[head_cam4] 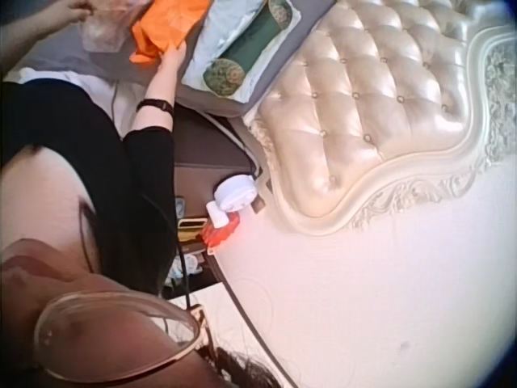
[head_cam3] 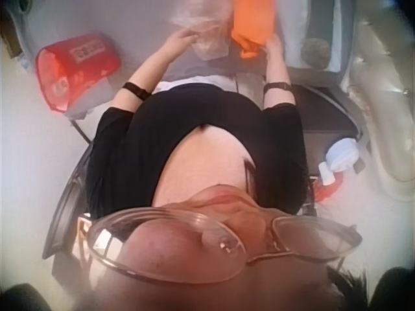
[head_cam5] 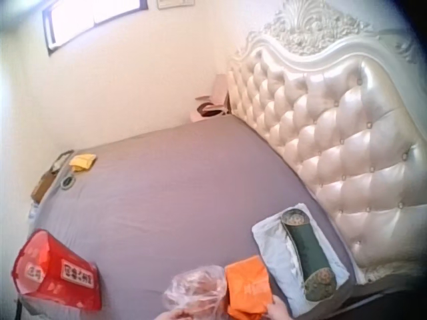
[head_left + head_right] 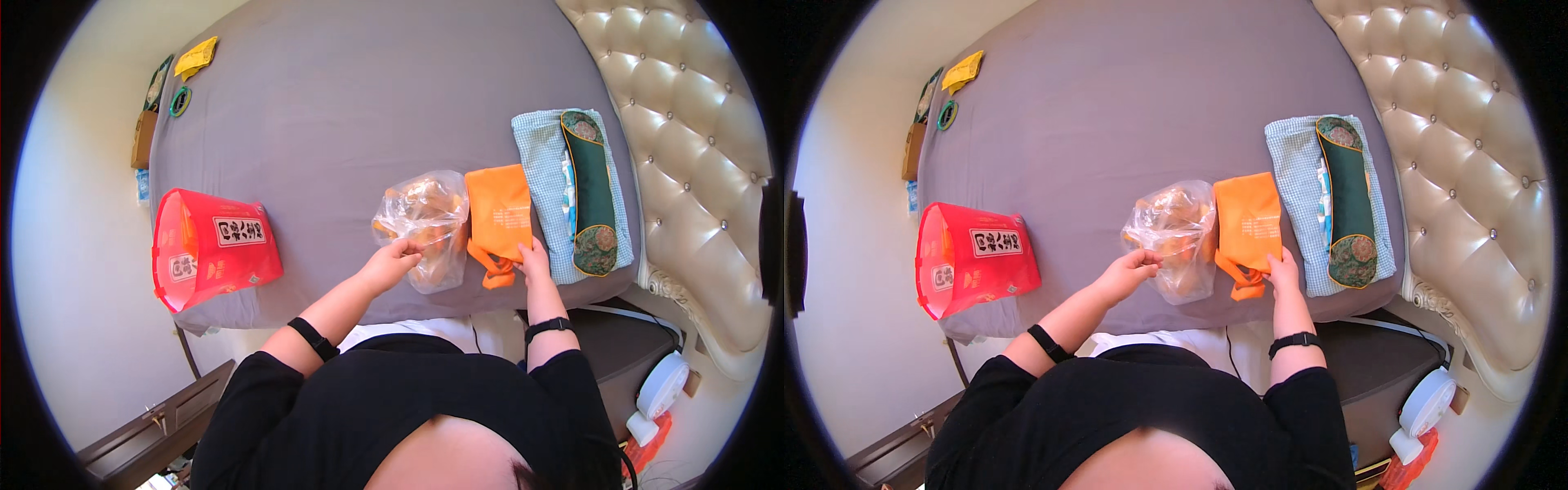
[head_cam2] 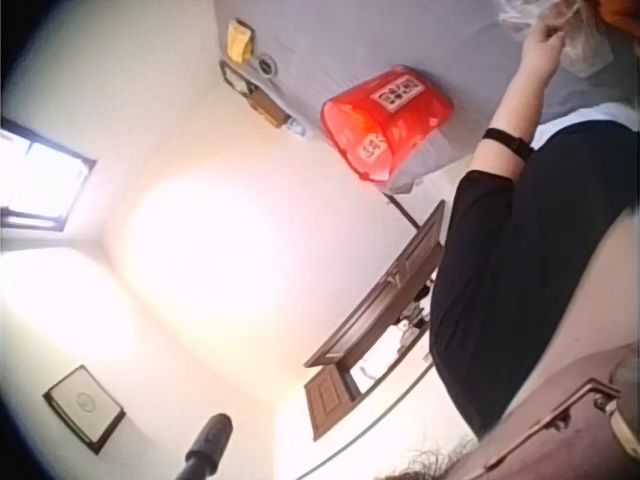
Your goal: The person is wiping down an orange shopping bag with a blue cloth and then placing it into another bag.
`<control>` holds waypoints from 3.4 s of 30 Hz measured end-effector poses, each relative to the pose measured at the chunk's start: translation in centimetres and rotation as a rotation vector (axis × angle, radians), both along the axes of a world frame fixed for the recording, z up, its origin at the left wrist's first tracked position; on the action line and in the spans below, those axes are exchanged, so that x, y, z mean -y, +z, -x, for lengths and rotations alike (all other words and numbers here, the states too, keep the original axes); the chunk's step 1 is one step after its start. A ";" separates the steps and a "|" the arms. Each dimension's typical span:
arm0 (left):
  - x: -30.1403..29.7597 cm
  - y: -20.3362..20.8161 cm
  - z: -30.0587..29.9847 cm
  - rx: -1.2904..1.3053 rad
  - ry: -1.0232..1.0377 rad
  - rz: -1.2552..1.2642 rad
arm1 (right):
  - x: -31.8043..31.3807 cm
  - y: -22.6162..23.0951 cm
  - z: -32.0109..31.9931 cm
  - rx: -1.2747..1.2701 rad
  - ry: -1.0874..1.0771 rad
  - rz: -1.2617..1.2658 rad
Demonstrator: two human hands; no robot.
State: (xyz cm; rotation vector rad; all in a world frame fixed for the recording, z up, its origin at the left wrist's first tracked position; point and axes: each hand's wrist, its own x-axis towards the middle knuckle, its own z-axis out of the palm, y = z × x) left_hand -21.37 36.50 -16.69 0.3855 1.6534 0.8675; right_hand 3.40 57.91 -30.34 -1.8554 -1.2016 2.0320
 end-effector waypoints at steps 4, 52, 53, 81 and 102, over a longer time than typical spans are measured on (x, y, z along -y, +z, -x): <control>2.2 3.0 1.1 -0.030 -0.044 -0.069 | 2.5 4.7 -0.9 0.061 -0.042 -0.188; 10.1 11.6 -45.8 0.359 -0.958 -0.536 | 47.2 19.6 -39.1 -0.798 -1.164 -0.326; 9.2 11.1 -46.3 0.272 -0.949 -0.596 | 46.7 20.0 -40.3 -0.729 -1.149 -0.432; -17.8 -3.8 -44.9 -0.160 -1.082 -0.207 | 26.2 16.4 -43.9 0.891 -0.008 -0.437; -13.9 -1.6 -46.2 -0.213 -0.890 -0.193 | 26.2 17.1 -55.6 0.995 -0.477 -0.263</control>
